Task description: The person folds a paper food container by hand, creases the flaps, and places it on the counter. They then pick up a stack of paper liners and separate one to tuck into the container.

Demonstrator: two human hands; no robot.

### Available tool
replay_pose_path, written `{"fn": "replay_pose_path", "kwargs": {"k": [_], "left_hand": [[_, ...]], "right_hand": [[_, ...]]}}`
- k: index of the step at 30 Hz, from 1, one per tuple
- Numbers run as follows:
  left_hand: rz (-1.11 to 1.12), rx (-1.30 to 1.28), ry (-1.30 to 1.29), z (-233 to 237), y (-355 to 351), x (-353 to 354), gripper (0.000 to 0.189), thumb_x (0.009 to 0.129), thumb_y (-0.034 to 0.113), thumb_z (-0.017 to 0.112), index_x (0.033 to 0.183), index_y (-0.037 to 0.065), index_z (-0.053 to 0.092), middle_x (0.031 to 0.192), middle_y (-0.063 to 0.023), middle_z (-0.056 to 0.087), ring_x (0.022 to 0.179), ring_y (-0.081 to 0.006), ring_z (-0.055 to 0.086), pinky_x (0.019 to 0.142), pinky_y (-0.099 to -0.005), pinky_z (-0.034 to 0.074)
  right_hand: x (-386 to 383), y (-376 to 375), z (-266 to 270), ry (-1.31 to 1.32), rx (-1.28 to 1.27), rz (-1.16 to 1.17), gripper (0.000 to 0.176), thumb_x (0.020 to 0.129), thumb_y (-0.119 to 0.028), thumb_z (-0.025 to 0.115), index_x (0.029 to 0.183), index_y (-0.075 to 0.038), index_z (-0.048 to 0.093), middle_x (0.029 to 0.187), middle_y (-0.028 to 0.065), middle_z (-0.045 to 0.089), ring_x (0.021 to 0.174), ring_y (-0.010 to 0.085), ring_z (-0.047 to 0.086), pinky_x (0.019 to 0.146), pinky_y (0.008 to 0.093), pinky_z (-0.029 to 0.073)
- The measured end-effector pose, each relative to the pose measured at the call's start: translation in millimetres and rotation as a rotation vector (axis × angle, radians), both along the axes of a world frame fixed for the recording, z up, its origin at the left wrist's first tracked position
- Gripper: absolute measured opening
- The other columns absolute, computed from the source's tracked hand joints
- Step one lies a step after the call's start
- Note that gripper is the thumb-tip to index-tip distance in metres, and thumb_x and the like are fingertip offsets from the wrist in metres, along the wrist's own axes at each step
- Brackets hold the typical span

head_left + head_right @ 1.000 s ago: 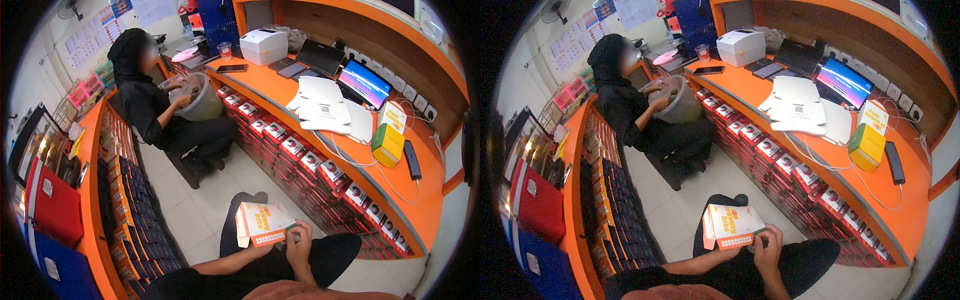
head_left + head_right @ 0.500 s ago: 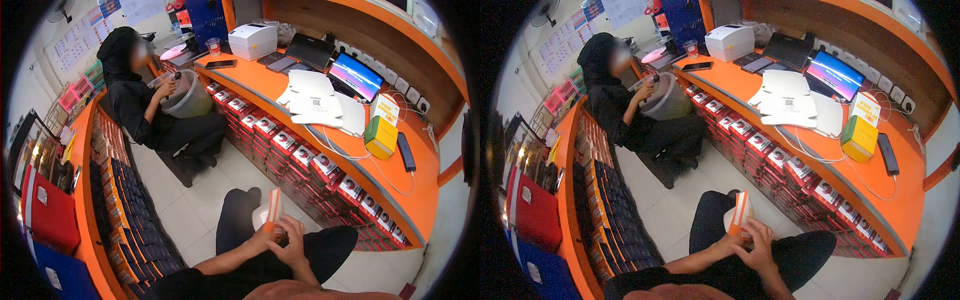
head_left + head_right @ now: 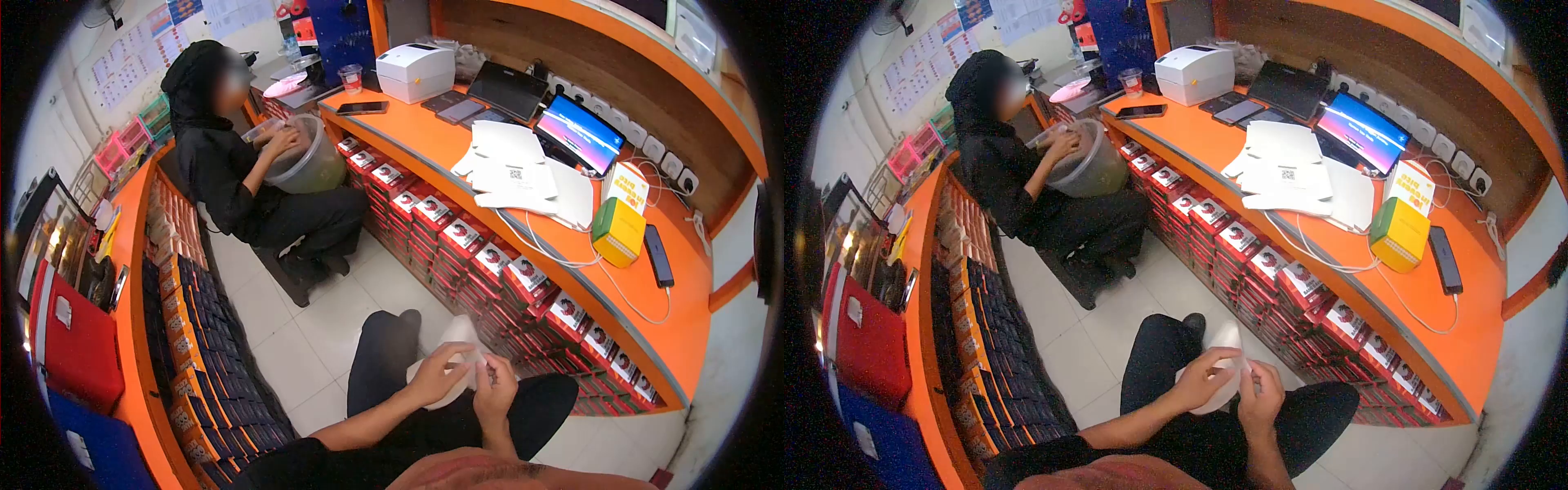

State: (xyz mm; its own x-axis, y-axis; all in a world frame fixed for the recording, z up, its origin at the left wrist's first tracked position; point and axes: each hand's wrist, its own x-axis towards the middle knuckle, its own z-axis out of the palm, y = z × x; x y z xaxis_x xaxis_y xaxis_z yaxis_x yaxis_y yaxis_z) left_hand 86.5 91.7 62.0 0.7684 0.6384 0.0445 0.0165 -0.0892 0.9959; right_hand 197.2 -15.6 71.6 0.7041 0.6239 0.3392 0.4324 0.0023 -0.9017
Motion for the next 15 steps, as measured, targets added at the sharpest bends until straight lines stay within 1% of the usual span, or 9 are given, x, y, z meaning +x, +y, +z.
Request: {"fn": "replay_pose_path", "kwargs": {"k": [3, 5, 7, 10, 11, 13, 14, 15], "left_hand": [[0.03, -0.012, -0.02, -3.5, 7.8, 2.1, 0.034, 0.103, 0.02, 0.063, 0.129, -0.001, 0.055, 0.131, -0.0164, 0.057, 0.124, -0.0246, 0.059, 0.1, -0.0388, 0.054], [0.018, -0.15, -0.068, -20.0, 12.7, 3.3, 0.034, 0.102, 0.021, 0.064, 0.129, 0.001, 0.055, 0.126, -0.0132, 0.059, 0.12, -0.0219, 0.06, 0.099, -0.0372, 0.053], [0.005, -0.289, -0.115, -33.7, 15.5, 4.8, 0.035, 0.102, 0.021, 0.066, 0.129, 0.002, 0.055, 0.12, -0.01, 0.062, 0.117, -0.0192, 0.061, 0.097, -0.0355, 0.053], [0.066, -0.557, -0.231, -0.1, 13.7, 2.7, 0.029, 0.101, 0.019, 0.067, 0.124, 0.003, 0.057, 0.112, -0.0064, 0.064, 0.105, -0.0144, 0.062, 0.092, -0.0316, 0.053], [0.068, -0.544, -0.218, 3.5, 16.1, 4.1, 0.027, 0.101, 0.018, 0.066, 0.122, 0.003, 0.058, 0.11, -0.0059, 0.064, 0.102, -0.0136, 0.062, 0.09, -0.0307, 0.053], [0.075, -0.527, -0.19, 8.3, 17.6, 5.5, 0.022, 0.101, 0.017, 0.066, 0.118, 0.003, 0.058, 0.105, -0.0048, 0.065, 0.095, -0.0119, 0.063, 0.086, -0.029, 0.053], [0.075, -0.483, -0.179, 9.2, 19.8, 6.9, 0.017, 0.102, 0.015, 0.065, 0.112, 0.003, 0.059, 0.101, -0.0037, 0.065, 0.091, -0.0106, 0.062, 0.082, -0.0275, 0.052], [0.049, -0.468, -0.189, 10.5, 22.1, 7.2, 0.017, 0.102, 0.015, 0.065, 0.112, 0.003, 0.059, 0.1, -0.0036, 0.065, 0.09, -0.0107, 0.062, 0.082, -0.0274, 0.052]], "right_hand": [[-1.5, 0.7, -1.8, -0.1, 0.013, 0.077, 0.019, 0.09, -0.001, 0.07, 0.109, 0.001, 0.073, 0.104, 0.0144, 0.071, 0.089, 0.0277, 0.067, 0.08, 0.036, 0.054], [-3.3, 0.9, 6.1, -0.19, 0.001, 0.121, 0.019, 0.089, 0.0, 0.071, 0.108, 0.0, 0.073, 0.103, 0.0133, 0.071, 0.094, 0.0291, 0.066, 0.084, 0.0374, 0.053], [-1.1, 0.3, 8.7, -0.196, -0.015, 0.133, 0.019, 0.088, 0.001, 0.071, 0.107, 0.0, 0.074, 0.103, 0.0124, 0.071, 0.097, 0.03, 0.066, 0.086, 0.0383, 0.052], [5.5, 1.3, 12.8, -0.246, 0.0, 0.137, 0.02, 0.087, 0.001, 0.072, 0.107, 0.0, 0.074, 0.103, 0.013, 0.071, 0.098, 0.03, 0.066, 0.087, 0.0375, 0.052], [6.9, 1.9, 13.9, -0.267, 0.009, 0.136, 0.02, 0.087, 0.002, 0.072, 0.108, -0.001, 0.074, 0.103, 0.0136, 0.071, 0.098, 0.0297, 0.066, 0.086, 0.0368, 0.052], [3.7, 3.8, 16.7, -0.196, 0.018, 0.08, 0.016, 0.088, 0.002, 0.071, 0.104, 0.002, 0.073, 0.102, 0.0144, 0.07, 0.094, 0.0257, 0.067, 0.086, 0.0338, 0.051], [2.3, 3.6, 16.8, -0.163, 0.023, 0.053, 0.013, 0.088, 0.003, 0.071, 0.102, 0.003, 0.072, 0.102, 0.0149, 0.07, 0.091, 0.0238, 0.067, 0.086, 0.0322, 0.051], [2.1, 3.0, 11.2, -0.067, 0.044, 0.037, 0.011, 0.089, 0.003, 0.07, 0.1, 0.003, 0.071, 0.102, 0.0142, 0.07, 0.092, 0.0226, 0.066, 0.087, 0.032, 0.051]]}}
